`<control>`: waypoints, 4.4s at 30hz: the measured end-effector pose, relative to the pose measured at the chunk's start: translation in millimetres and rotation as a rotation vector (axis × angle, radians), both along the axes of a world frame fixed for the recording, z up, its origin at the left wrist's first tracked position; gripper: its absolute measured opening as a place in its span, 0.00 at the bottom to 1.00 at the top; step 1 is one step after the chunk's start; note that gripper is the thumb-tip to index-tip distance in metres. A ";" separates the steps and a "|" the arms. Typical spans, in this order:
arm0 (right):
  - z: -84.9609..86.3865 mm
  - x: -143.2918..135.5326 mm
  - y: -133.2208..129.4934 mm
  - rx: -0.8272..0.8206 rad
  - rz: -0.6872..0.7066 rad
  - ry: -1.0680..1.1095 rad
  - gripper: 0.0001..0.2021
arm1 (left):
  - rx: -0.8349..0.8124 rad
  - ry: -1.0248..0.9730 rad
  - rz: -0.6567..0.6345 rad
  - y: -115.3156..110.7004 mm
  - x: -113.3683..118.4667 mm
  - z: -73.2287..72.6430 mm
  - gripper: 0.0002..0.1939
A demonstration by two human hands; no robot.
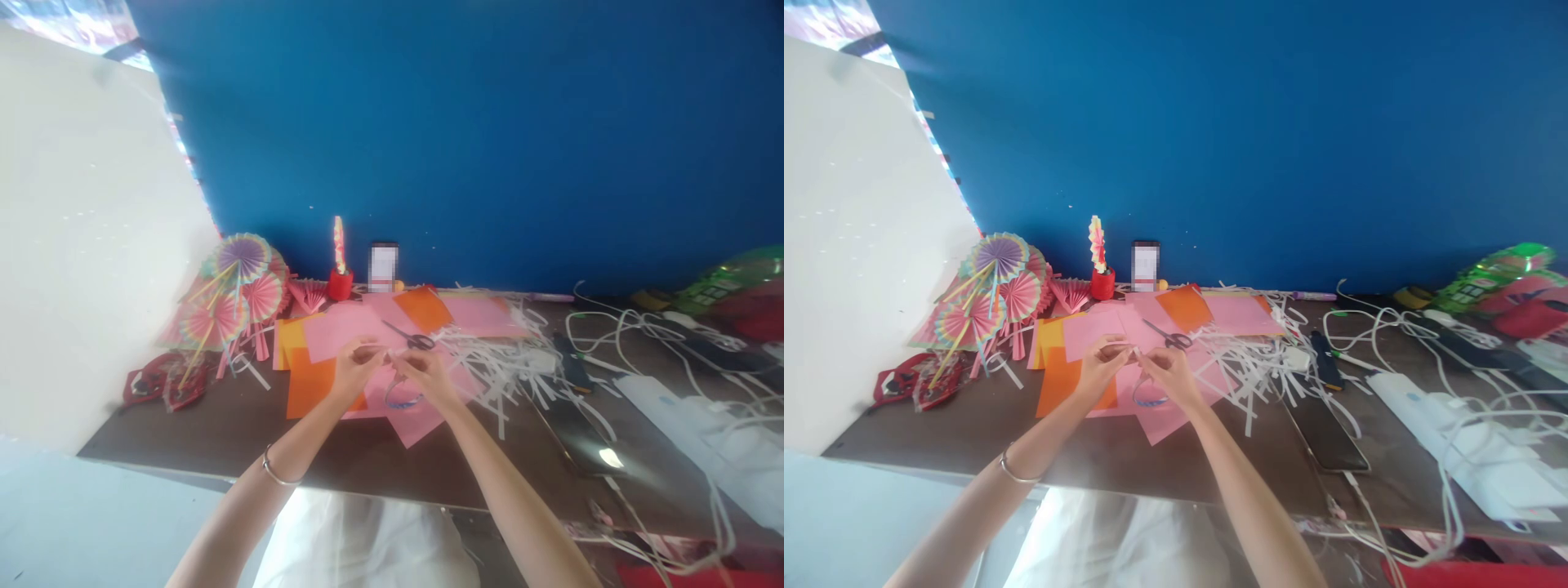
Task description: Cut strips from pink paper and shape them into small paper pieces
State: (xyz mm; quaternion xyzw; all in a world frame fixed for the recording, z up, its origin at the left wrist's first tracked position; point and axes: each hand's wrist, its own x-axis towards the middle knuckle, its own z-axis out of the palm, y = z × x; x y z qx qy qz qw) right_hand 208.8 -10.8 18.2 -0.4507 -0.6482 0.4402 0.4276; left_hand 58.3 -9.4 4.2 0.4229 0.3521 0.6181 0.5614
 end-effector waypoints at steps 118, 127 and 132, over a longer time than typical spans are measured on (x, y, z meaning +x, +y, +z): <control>-19.1 4.0 -2.1 0.883 -0.256 -0.716 0.12 | -0.159 -0.290 -0.013 18.2 -0.2 -17.3 0.16; -22.7 5.3 0.0 0.923 -0.265 -0.747 0.12 | -0.167 -0.313 -0.029 18.9 -0.7 -18.3 0.16; -22.8 5.3 0.1 0.936 -0.266 -0.735 0.12 | -0.162 -0.288 -0.021 19.2 -1.0 -18.9 0.17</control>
